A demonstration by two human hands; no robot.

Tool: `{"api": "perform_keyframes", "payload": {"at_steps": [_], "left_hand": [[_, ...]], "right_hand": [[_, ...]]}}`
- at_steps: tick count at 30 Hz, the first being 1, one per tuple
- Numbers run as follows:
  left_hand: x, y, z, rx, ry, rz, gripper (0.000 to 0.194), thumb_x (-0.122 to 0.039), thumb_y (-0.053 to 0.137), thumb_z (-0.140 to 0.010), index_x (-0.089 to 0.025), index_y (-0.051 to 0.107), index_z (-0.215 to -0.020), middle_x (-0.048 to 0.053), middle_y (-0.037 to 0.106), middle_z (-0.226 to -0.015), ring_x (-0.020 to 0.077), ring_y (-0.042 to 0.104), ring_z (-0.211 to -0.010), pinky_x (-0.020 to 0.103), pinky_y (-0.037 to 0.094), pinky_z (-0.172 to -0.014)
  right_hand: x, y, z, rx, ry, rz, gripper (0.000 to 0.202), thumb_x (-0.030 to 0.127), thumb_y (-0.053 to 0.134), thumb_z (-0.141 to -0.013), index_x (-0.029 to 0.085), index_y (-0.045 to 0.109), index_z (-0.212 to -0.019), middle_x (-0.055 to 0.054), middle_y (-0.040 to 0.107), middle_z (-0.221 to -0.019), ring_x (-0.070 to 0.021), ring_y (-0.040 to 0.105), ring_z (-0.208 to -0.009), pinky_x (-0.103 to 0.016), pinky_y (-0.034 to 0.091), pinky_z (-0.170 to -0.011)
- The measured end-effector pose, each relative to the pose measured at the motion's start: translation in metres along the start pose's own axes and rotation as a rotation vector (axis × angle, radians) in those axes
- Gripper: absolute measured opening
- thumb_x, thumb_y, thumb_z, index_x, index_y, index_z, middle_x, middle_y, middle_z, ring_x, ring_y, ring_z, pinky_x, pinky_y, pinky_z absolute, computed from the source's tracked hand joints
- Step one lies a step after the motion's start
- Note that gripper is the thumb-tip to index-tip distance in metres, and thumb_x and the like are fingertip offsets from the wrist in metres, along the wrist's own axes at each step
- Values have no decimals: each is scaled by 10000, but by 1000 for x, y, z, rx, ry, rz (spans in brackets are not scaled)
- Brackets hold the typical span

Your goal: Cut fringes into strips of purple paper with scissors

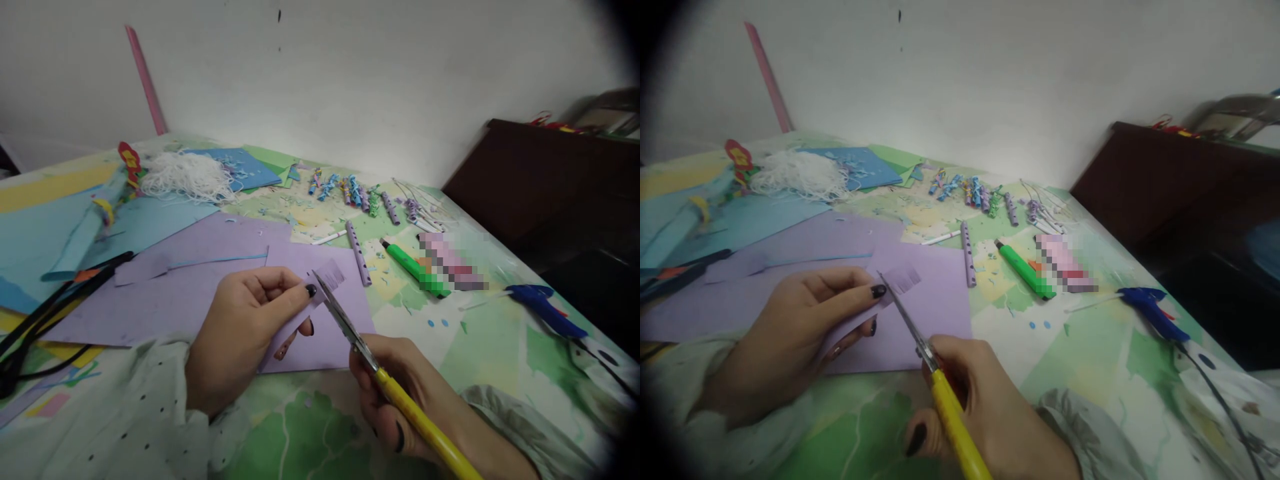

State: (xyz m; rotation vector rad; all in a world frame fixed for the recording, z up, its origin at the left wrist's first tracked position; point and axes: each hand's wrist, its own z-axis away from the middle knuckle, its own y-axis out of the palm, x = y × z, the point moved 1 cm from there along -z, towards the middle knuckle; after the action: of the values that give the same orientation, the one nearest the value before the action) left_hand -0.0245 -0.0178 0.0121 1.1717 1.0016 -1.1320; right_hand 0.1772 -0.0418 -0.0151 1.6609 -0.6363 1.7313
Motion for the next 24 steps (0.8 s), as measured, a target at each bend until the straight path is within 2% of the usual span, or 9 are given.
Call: {"api": "perform_keyframes", "payload": {"at_steps": [5,14,19,24], "left_hand": [[0,0,0,1,-4,9,178,-239,685,-717,-161,626,-568,-29,597,-441,38,391,-310,117,276,-305],[-2,3,0,-19,-10,15,154,-226,701,-687,-167,632,-563,-36,597,-447,33,374,-303,127,276,-309],[-3,1,1,-24,-10,13,142,-211,700,-679,-161,632,-565,-33,593,-436,37,389,-308,121,283,-309],[-1,1,0,-21,-12,8,147,-200,688,-690,-157,623,-566,-38,589,-428,34,393,-300,113,286,-305]], "right_hand": [[4,3,-1,-16,22,20,462,570,691,-788,191,427,-781,54,314,-698,-85,281,-583,-226,207,-478],[12,8,-5,-69,42,41,484,562,705,-774,202,385,-719,69,282,-649,-92,262,-577,-234,208,-490],[18,10,-6,-34,52,52,491,572,679,-790,203,372,-691,74,265,-624,-90,245,-561,-227,202,-469],[18,9,-8,-53,50,67,469,545,676,-806,202,375,-695,79,253,-623,-76,234,-532,-217,187,-443]]}}
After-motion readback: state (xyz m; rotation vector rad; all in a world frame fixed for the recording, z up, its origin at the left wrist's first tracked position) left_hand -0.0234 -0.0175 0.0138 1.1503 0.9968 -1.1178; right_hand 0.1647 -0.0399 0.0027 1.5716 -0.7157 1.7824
